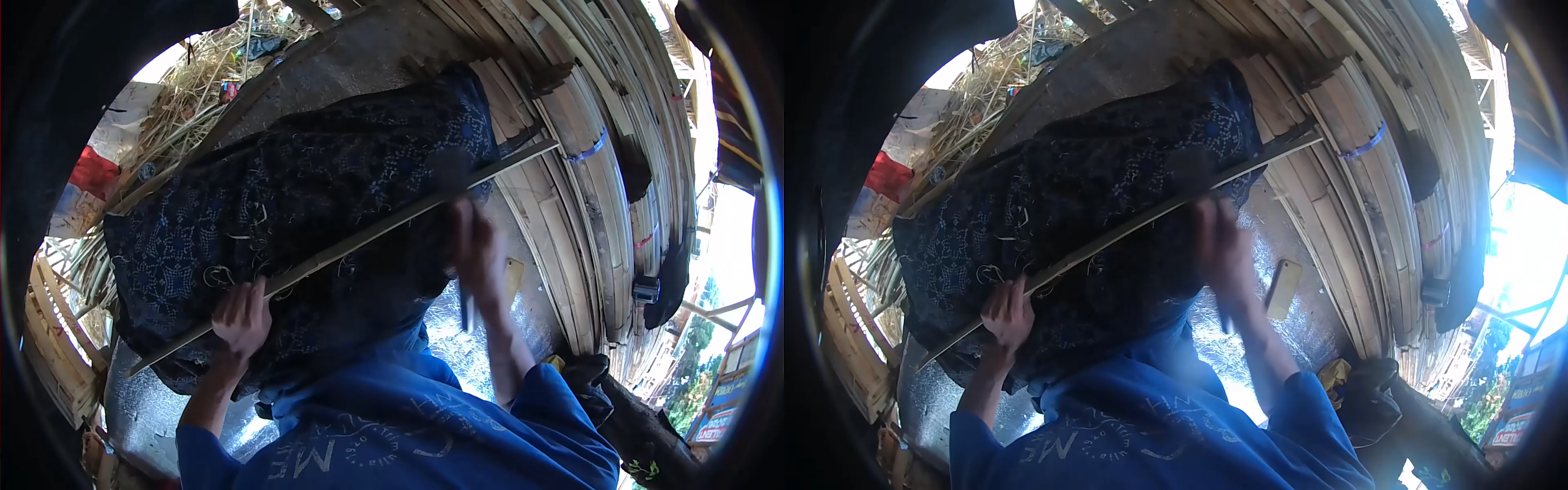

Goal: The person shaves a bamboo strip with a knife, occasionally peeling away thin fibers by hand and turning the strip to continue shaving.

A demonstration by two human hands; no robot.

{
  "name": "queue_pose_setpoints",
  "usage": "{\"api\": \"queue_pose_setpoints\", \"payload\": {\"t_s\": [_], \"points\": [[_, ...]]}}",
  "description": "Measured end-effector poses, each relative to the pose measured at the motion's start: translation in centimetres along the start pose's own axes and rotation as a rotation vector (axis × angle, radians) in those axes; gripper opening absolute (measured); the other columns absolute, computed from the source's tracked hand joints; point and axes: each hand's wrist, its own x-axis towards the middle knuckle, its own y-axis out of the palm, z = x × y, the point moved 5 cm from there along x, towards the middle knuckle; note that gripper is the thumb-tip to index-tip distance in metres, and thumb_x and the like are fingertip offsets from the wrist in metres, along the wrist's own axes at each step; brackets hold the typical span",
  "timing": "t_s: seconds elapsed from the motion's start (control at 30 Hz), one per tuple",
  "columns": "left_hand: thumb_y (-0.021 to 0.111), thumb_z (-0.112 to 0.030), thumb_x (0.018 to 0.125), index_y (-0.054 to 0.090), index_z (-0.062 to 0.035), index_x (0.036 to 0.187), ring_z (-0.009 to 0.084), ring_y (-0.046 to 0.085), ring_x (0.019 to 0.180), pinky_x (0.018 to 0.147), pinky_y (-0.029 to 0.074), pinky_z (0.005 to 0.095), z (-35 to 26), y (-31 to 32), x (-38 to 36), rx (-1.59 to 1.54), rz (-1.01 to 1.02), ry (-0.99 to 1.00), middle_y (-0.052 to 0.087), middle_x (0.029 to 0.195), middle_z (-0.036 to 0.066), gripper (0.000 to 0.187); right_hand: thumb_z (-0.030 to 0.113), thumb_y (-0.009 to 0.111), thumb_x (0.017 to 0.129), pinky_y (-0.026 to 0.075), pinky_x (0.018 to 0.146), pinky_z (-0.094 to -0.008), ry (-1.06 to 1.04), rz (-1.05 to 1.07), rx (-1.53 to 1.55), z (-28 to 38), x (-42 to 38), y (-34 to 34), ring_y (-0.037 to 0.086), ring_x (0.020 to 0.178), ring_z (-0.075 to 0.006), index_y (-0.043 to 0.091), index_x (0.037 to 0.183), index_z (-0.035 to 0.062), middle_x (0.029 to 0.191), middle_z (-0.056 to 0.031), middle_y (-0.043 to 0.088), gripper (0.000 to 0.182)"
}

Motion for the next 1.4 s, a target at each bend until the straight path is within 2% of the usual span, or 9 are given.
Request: {"api": "queue_pose_setpoints", "payload": {"t_s": [0.1, 0.2, 0.23, 0.33, 0.87, 1.07, 1.17, 1.27, 1.4], "points": [[0.06, -0.009, 0.086, 0.063, -0.0021, 0.104, 0.0241, 0.059, 0.064, 0.053, 0.047, 0.0354, 0.1, -0.1, -0.1, 0.024, -0.013, 0.032, 0.056, 0.074, 0.008, 0.019, 0.021, 0.048, 0.1, 0.046, 0.05, -0.0347, 0.185, 0.374, 0.046, 4.5, -5.6, 4.9, 0.06, 0.052, -0.0209, 0.054, 0.097, 0.0018, 0.062, -0.0121, 0.059, 0.02], [0.064, -0.015, 0.086, 0.063, -0.0024, 0.104, 0.0246, 0.06, 0.066, 0.055, 0.047, 0.0354, 0.5, -1.5, 0.4, -0.108, 0.027, -0.055, 0.056, 0.075, 0.008, 0.021, 0.026, 0.047, 0.101, 0.045, 0.048, -0.0298, 0.34, 0.332, 0.167, 3.3, -4.9, 3.9, 0.059, 0.051, -0.0158, 0.055, 0.097, 0.0031, 0.062, -0.0084, 0.058, 0.025], [0.066, -0.016, 0.086, 0.063, -0.0023, 0.104, 0.025, 0.06, 0.067, 0.056, 0.047, 0.036, 1.0, -2.4, 0.7, -0.172, 0.075, -0.085, 0.057, 0.075, 0.008, 0.023, 0.025, 0.051, 0.099, 0.048, 0.057, -0.0479, 0.411, 0.243, 0.262, 2.2, -4.1, 2.9, 0.06, 0.064, -0.0482, 0.055, 0.097, 0.0031, 0.066, -0.0248, 0.059, 0.022], [0.067, -0.016, 0.085, 0.062, -0.0019, 0.103, 0.0254, 0.06, 0.07, 0.058, 0.047, 0.037, 3.6, -3.5, -1.4, -0.253, 0.177, -0.168, 0.058, 0.075, 0.009, 0.023, 0.037, 0.045, 0.102, 0.042, 0.044, -0.0301, 0.478, 0.065, 0.152, -0.5, -0.7, -1.1, 0.056, 0.048, -0.0129, 0.06, 0.094, 0.0046, 0.055, -0.0046, 0.053, 0.036], [0.065, -0.014, 0.083, 0.062, -0.008, 0.1, 0.0197, 0.06, 0.065, 0.056, 0.05, 0.0328, -0.3, -0.4, 0.4, -0.088, 0.019, -0.047, 0.059, 0.077, 0.004, 0.018, 0.042, 0.04, 0.102, 0.038, 0.037, -0.0278, 0.508, -0.074, 0.045, -3.6, 2.1, -4.4, 0.051, 0.04, -0.0121, 0.058, 0.092, 0.0015, 0.05, -0.0044, 0.049, 0.045], [0.063, -0.013, 0.083, 0.061, -0.0074, 0.099, 0.0197, 0.058, 0.063, 0.055, 0.048, 0.0326, -0.4, 0.0, 0.7, -0.056, 0.025, -0.067, 0.056, 0.073, 0.004, 0.017, 0.034, 0.048, 0.101, 0.045, 0.042, -0.0371, 0.574, 0.119, 0.166, 0.6, -3.1, 1.4, 0.059, 0.044, -0.0247, 0.058, 0.095, 0.003, 0.053, -0.0107, 0.055, 0.034], [0.064, -0.012, 0.084, 0.061, -0.0069, 0.099, 0.0204, 0.057, 0.062, 0.054, 0.047, 0.0329, -0.7, -0.7, 0.7, -0.076, -0.028, -0.024, 0.056, 0.072, 0.004, 0.017, 0.023, 0.056, 0.097, 0.047, 0.054, -0.0478, 0.314, 0.517, 0.073, 6.5, -8.1, 6.9, 0.063, 0.066, -0.0459, 0.058, 0.094, 0.0035, 0.068, -0.0254, 0.061, 0.02], [0.066, -0.011, 0.083, 0.061, -0.0062, 0.099, 0.0213, 0.059, 0.063, 0.054, 0.048, 0.033, -0.4, -1.3, 0.9, -0.138, 0.025, -0.078, 0.059, 0.074, 0.005, 0.017, 0.024, 0.055, 0.097, 0.047, 0.057, -0.0483, 0.325, 0.46, 0.309, 6.6, -7.5, 6.0, 0.063, 0.069, -0.0459, 0.058, 0.094, 0.0033, 0.073, -0.0272, 0.062, 0.021], [0.07, -0.01, 0.082, 0.061, -0.0055, 0.1, 0.0222, 0.064, 0.067, 0.059, 0.052, 0.0326, -0.1, -1.3, 0.6, -0.204, 0.013, -0.108, 0.063, 0.078, 0.007, 0.021, 0.035, 0.043, 0.103, 0.043, 0.044, -0.0284, 0.208, 0.067, -0.063, 1.0, -3.5, 0.7, 0.055, 0.05, -0.0108, 0.059, 0.092, 0.0037, 0.057, -0.0036, 0.054, 0.037]]}}
